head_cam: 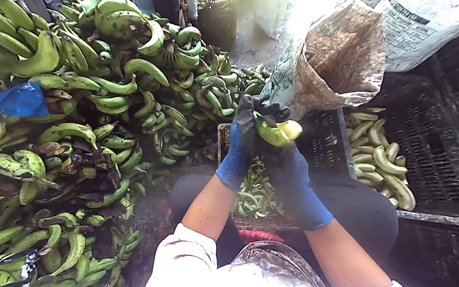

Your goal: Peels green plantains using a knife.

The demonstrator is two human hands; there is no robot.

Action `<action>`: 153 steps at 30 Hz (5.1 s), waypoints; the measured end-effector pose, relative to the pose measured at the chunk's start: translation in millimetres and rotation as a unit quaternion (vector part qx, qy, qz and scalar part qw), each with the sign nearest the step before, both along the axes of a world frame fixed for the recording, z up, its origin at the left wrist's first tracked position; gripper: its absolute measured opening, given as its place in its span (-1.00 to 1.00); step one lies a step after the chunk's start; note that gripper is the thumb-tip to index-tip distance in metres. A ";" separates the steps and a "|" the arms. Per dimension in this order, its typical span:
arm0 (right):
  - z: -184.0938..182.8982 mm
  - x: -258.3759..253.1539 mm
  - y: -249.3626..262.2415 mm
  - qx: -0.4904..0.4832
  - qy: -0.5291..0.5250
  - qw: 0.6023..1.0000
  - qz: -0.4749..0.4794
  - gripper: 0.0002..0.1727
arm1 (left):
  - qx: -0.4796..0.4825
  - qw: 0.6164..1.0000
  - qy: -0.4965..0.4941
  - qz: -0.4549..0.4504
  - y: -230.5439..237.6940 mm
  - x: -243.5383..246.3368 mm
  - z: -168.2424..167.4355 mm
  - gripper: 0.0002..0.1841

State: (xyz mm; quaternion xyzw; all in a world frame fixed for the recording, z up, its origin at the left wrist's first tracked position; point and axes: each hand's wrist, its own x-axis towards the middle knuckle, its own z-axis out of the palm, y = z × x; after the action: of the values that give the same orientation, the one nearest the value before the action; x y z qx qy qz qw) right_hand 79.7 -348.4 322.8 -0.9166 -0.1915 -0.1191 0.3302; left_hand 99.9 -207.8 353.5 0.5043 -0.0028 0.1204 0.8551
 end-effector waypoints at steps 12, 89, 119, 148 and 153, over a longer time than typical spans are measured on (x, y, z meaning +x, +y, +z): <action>36.7 58.9 -17.8 0.024 0.220 0.973 0.065 -0.57 | 0.014 0.998 0.059 0.014 -27.3 51.4 2.4 -0.55; -62.7 -46.7 -50.8 0.307 0.489 0.816 0.036 -0.51 | 0.072 0.995 -0.037 -0.054 35.3 -40.6 -1.2 -0.17; -8.3 5.1 -15.0 0.066 -0.001 0.996 0.065 -0.48 | 0.047 0.998 -0.005 0.041 -6.1 1.2 5.2 -0.55; 4.9 2.9 -124.6 0.350 0.335 0.874 0.026 -0.48 | -0.143 0.946 0.242 0.164 -30.7 4.7 -85.4 -0.77; -22.0 17.4 -168.2 0.497 0.261 0.820 0.111 -0.65 | -0.062 0.964 0.220 0.136 -74.1 51.1 -36.5 -0.77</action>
State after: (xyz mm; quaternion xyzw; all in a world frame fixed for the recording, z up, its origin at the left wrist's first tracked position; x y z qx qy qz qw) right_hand 97.1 -516.5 300.9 -0.5978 -0.1132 0.0828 0.7893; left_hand 151.1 -281.8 317.1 0.4596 0.2610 0.1216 0.8401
